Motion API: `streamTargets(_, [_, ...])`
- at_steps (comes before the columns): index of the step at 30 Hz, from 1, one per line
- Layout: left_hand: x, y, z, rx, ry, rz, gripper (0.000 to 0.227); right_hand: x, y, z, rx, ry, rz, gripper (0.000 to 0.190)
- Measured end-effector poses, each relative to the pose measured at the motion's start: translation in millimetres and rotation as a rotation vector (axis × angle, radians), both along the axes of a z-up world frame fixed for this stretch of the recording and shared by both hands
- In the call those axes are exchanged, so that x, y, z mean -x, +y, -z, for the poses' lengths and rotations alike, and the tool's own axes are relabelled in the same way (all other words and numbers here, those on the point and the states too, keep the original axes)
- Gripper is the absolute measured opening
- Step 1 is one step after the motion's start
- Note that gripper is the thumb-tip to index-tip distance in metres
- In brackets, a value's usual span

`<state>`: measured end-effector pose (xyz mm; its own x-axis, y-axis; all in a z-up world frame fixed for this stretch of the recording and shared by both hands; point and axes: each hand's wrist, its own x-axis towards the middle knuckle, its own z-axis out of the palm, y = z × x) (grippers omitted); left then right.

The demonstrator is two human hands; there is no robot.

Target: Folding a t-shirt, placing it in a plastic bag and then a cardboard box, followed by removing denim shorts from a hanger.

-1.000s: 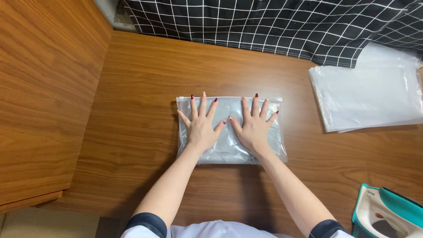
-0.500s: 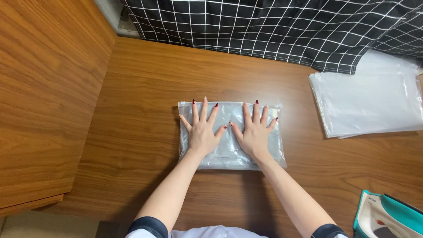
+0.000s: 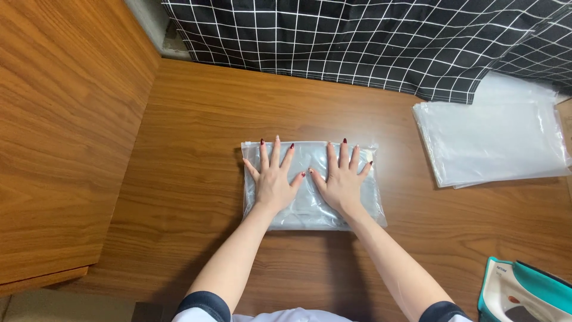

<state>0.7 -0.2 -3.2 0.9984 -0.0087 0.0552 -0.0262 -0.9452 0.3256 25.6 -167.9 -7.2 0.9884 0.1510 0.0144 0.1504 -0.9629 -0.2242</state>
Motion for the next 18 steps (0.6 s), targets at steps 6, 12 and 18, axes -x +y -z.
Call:
streamTargets(6, [-1.3,-0.7,3.9,0.000,0.000,-0.010,0.063,-0.6,1.0,-5.3,0.030,0.052,-0.004,0.079])
streamTargets(12, [-2.1,-0.6,4.0,0.015,0.009,-0.014,0.063,-0.9,1.3,-4.8,0.029,0.062,-0.003,0.079])
streamTargets(18, [-2.7,-1.0,3.3,0.009,0.035,-0.013,0.063,0.4,2.6,-9.0,0.019,0.075,0.003,0.078])
